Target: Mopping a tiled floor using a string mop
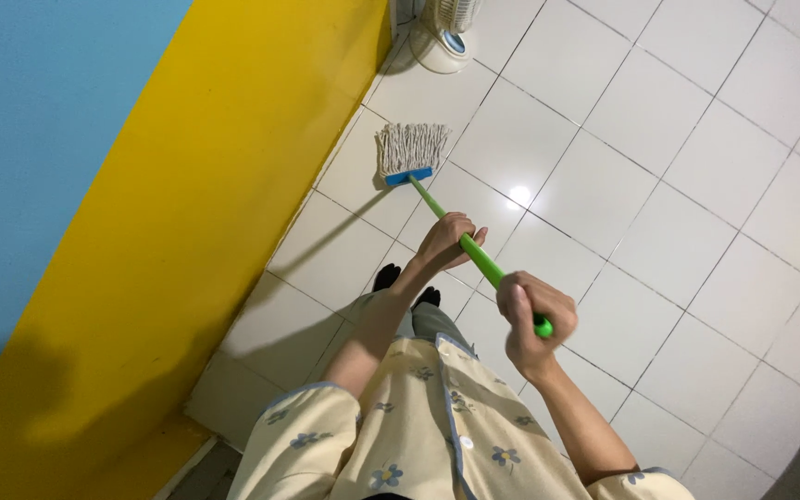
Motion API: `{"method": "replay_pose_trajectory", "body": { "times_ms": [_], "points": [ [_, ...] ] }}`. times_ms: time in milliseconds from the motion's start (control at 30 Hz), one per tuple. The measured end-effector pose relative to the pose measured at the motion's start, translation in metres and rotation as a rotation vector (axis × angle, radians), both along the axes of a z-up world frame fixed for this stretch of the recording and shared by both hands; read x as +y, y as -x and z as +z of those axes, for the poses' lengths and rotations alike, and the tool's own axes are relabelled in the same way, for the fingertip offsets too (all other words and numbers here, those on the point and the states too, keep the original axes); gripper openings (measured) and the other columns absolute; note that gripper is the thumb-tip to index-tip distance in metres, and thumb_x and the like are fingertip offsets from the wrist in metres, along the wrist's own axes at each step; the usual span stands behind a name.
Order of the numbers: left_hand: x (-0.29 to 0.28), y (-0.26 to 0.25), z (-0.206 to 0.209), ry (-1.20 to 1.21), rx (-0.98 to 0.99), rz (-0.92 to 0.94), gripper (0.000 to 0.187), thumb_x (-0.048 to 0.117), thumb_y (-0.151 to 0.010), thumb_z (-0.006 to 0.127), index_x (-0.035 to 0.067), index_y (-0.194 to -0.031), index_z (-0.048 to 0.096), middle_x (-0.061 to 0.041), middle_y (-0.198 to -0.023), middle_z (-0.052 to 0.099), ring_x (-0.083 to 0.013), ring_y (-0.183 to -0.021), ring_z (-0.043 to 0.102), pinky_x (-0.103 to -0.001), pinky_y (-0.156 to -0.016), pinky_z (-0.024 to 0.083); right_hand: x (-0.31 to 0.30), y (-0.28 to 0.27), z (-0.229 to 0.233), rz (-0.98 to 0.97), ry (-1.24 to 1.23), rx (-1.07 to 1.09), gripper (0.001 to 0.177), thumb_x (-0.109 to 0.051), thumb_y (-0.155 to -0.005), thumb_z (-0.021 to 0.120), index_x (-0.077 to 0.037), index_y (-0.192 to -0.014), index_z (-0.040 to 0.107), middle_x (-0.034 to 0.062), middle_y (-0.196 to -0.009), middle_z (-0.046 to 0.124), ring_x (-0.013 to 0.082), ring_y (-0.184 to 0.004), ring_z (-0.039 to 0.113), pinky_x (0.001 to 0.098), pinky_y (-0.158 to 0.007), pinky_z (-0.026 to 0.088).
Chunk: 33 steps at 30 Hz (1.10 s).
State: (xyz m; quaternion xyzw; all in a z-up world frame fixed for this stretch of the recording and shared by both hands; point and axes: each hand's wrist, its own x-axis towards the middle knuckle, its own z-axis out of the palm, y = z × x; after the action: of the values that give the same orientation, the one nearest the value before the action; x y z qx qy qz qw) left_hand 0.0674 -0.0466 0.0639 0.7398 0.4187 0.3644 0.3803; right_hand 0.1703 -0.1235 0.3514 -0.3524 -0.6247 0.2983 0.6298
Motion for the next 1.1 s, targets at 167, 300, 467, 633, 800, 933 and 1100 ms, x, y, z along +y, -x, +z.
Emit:
{"method": "replay_pose_trajectory", "body": {
  "times_ms": [167, 300, 467, 633, 800, 933, 1100],
  "points": [
    [0.01, 0.006, 0.027, -0.059, -0.021, 0.033, 0.043, 0.021, -0.094, 0.066, 0.01, -0.055, 0.052, -0.008, -0.054, 0.055, -0.0284, -0.06, 0.065, -0.042, -0.086, 0.054, -0.006, -0.006, 0.001, 0.062, -0.037, 0.022, 0.049, -0.002, -0.098, 0.051, -0.013, -0.05, 0.045, 0.0022, -0.04, 0.043, 0.019, -0.034, 0.042, 0.0317, -0.041, 0.04],
    [0.031, 0.021, -0.022, 0.042, 0.016, -0.04, 0.041, 0.02, -0.097, 0.063, 0.01, -0.059, 0.056, -0.007, -0.058, 0.055, -0.028, -0.062, 0.061, -0.042, -0.08, 0.052, 0.005, 0.006, -0.039, 0.079, 0.071, 0.01, 0.039, -0.001, -0.096, 0.064, -0.009, -0.059, 0.05, 0.0075, -0.047, 0.048, 0.0242, -0.039, 0.047, 0.0358, -0.043, 0.04],
    [0.049, 0.03, -0.087, 0.053, -0.001, -0.03, 0.036, 0.015, -0.094, 0.065, 0.011, -0.06, 0.053, -0.01, -0.06, 0.055, -0.0334, -0.065, 0.061, -0.042, -0.076, 0.052, 0.023, 0.015, -0.104, 0.055, 0.022, -0.013, 0.046, 0.001, -0.095, 0.063, -0.009, -0.054, 0.047, 0.0097, -0.046, 0.049, 0.0289, -0.039, 0.048, 0.0364, -0.044, 0.041],
    [0.078, 0.034, -0.119, 0.124, 0.044, -0.017, 0.041, 0.02, -0.103, 0.057, 0.015, -0.062, 0.054, -0.001, -0.063, 0.053, -0.0209, -0.068, 0.057, -0.034, -0.081, 0.05, 0.045, 0.019, -0.14, 0.018, -0.037, -0.002, 0.051, 0.003, -0.099, 0.05, -0.012, -0.05, 0.048, 0.0062, -0.042, 0.047, 0.0265, -0.034, 0.047, 0.0352, -0.042, 0.041],
    [0.13, 0.052, -0.099, 0.037, 0.07, 0.007, 0.037, 0.016, -0.1, 0.061, 0.012, -0.064, 0.054, -0.008, -0.07, 0.057, -0.0294, -0.076, 0.063, -0.038, -0.08, 0.051, 0.091, 0.044, -0.129, -0.041, -0.044, -0.045, 0.047, 0.009, -0.097, 0.051, -0.006, -0.053, 0.053, 0.0101, -0.043, 0.049, 0.0338, -0.035, 0.05, 0.041, -0.041, 0.043],
    [0.187, 0.068, -0.11, 0.049, 0.073, 0.033, 0.029, 0.013, -0.097, 0.062, 0.008, -0.068, 0.059, -0.011, -0.081, 0.064, -0.0335, -0.085, 0.067, -0.042, -0.087, 0.052, 0.149, 0.065, -0.12, -0.032, 0.03, -0.105, 0.047, 0.007, -0.098, 0.054, -0.006, -0.053, 0.049, 0.0141, -0.046, 0.048, 0.039, -0.037, 0.049, 0.043, -0.042, 0.041],
    [0.261, 0.076, -0.138, -0.012, 0.031, 0.094, 0.024, 0.011, -0.097, 0.068, 0.005, -0.075, 0.059, -0.013, -0.094, 0.066, -0.0376, -0.107, 0.065, -0.045, -0.099, 0.05, 0.216, 0.079, -0.135, 0.047, 0.093, -0.172, 0.044, 0.001, -0.096, 0.066, -0.005, -0.057, 0.047, 0.0144, -0.051, 0.05, 0.0398, -0.048, 0.056, 0.0437, -0.052, 0.05]
  ]
}}
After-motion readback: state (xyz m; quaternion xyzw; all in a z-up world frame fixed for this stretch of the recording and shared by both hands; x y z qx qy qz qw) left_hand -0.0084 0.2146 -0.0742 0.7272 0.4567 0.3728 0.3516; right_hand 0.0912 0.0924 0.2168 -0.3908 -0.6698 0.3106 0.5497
